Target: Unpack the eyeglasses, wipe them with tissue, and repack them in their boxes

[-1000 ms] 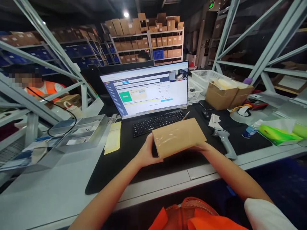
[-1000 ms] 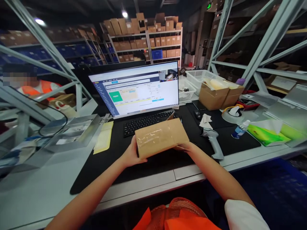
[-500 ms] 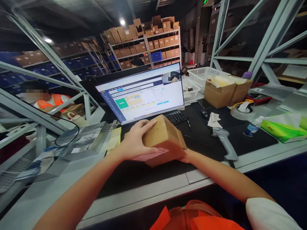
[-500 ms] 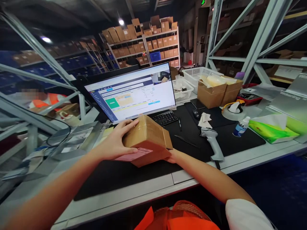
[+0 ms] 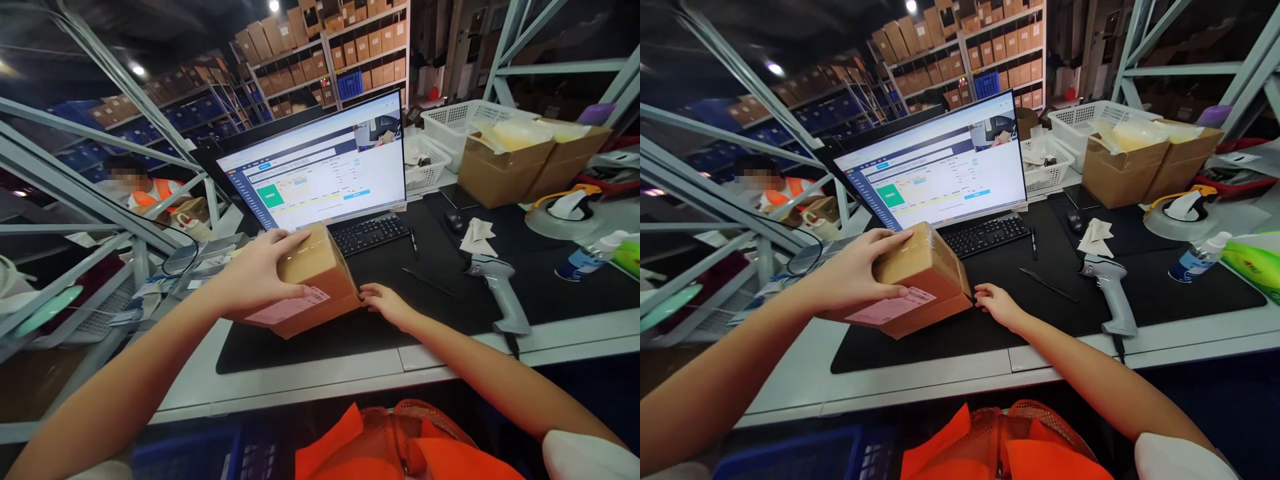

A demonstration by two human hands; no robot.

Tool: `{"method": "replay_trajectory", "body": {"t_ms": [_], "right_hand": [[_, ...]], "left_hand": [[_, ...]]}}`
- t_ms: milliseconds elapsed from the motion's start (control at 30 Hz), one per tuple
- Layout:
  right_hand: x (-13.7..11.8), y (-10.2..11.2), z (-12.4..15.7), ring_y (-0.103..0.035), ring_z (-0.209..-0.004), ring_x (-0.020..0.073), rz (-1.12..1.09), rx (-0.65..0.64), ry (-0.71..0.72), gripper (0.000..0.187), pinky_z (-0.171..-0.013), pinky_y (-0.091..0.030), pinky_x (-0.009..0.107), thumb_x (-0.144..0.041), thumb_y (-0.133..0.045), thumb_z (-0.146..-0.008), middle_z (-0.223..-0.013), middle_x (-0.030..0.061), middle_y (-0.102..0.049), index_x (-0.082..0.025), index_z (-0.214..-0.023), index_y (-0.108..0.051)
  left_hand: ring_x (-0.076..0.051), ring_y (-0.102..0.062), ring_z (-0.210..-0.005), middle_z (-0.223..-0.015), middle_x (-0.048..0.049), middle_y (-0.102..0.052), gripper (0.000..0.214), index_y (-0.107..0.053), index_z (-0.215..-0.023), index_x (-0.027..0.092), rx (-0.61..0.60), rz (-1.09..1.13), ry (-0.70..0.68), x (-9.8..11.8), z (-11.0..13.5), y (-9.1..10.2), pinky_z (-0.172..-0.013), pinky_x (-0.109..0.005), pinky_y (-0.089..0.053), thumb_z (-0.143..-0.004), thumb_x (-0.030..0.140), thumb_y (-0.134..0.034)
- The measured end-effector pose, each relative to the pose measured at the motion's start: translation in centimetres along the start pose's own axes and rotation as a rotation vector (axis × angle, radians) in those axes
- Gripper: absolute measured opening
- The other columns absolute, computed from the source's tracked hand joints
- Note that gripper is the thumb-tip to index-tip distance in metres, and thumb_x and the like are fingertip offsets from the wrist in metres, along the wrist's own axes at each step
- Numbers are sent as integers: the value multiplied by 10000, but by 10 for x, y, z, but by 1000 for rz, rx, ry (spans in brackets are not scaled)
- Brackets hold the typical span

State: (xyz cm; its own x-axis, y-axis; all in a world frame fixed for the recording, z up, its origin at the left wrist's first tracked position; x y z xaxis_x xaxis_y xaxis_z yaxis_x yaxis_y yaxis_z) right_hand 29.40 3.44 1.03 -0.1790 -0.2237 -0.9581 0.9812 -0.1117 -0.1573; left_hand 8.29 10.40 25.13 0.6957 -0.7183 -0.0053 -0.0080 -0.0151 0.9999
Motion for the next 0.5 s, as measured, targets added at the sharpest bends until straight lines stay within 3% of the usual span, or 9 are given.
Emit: {"method": "replay_trajectory", "body": {"t_ms": [200, 500], "right_hand": [[2, 3, -1, -689, -970, 193, 21, 44, 48, 331, -923, -528, 377, -147, -626, -786, -1155, 101, -696, -179, -1113, -668], [6, 6, -7, -680, -1042, 198, 63, 68, 132, 303, -1028, -489, 399, -122, -626, -801, -1125, 94, -708, -171, -1094, -686]], "left_hand": [[-322, -545, -1133, -1292, -102, -497, 984, -316, -1555, 351, -81, -70, 13, -3, 3, -14, -975, -459, -448, -704, 673, -690], [-314, -556, -1134, -1308, -81, -488, 971, -293, -1565, 365, -104, -44, 86, -7, 10, -2, -973, -439, -452, -726, 686, -663]]}}
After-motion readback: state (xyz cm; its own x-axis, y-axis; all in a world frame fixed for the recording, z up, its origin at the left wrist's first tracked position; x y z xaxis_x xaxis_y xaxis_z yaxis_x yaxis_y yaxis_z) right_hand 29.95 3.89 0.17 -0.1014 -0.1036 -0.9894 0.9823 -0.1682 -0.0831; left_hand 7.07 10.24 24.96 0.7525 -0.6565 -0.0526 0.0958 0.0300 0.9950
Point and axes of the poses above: each hand's wrist, its own z-axis away from the middle knuckle, its own y-axis out of the back of the hand, x = y × z, the point moved 2 cm from there along -z, towards the middle knuckle
